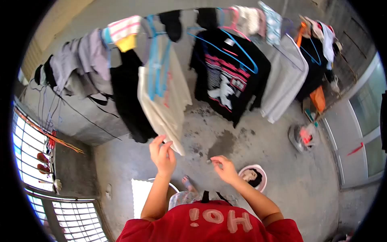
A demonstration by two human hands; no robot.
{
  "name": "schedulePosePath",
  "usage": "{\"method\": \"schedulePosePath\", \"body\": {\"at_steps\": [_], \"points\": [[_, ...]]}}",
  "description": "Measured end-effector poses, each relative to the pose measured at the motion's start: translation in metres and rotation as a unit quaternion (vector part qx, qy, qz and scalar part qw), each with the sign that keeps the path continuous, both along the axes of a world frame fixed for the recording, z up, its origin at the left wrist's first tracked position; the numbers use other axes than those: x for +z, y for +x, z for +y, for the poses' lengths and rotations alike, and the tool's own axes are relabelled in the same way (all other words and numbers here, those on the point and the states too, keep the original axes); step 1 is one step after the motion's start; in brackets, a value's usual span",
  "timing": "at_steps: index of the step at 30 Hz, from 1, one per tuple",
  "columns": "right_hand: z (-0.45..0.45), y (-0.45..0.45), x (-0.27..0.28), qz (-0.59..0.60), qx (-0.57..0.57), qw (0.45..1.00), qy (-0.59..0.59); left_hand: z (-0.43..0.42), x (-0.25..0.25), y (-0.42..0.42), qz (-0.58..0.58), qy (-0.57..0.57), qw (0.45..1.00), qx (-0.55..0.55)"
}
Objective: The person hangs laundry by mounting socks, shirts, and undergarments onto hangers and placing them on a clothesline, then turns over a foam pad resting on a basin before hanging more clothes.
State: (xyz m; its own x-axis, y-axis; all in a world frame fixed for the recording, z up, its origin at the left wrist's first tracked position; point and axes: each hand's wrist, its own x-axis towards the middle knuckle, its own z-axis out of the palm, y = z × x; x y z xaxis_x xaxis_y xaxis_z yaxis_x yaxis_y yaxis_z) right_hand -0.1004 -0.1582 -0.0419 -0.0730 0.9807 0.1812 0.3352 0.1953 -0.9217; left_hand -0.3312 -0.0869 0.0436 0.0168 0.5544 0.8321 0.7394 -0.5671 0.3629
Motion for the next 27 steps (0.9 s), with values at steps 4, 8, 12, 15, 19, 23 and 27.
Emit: {"method": "schedulePosePath", "body": {"at_steps": [4,8,12,15,19,23,27], "points": [[-0.090,0.101,-0.123,-0.062,-0.127,0.978,-0.152,-0.071,-0.079,0.090,0.034,-0.223,0.971,-0.081],[-0.173,0.153,-0.183,-0.123,-0.217,0.938,-0.242,-0.127,-0.146,0.139,0.078,-0.328,0.922,-0.189],[-0.227,0.184,-0.224,-0.110,-0.246,0.911,-0.313,-0.156,-0.194,0.168,0.105,-0.404,0.876,-0.243],[-0.266,0.210,-0.286,-0.153,-0.263,0.903,-0.304,-0.167,-0.232,0.188,-0.041,-0.569,0.768,-0.291],[-0.295,0.238,-0.302,-0.162,-0.325,0.860,-0.359,-0.183,-0.283,0.202,-0.040,-0.655,0.691,-0.303],[-0.300,0.255,-0.357,-0.049,-0.430,0.764,-0.478,-0.198,-0.319,0.216,-0.020,-0.703,0.656,-0.272],[-0.312,0.266,-0.448,-0.147,-0.375,0.757,-0.515,-0.231,-0.392,0.225,0.001,-0.718,0.655,-0.237]]}}
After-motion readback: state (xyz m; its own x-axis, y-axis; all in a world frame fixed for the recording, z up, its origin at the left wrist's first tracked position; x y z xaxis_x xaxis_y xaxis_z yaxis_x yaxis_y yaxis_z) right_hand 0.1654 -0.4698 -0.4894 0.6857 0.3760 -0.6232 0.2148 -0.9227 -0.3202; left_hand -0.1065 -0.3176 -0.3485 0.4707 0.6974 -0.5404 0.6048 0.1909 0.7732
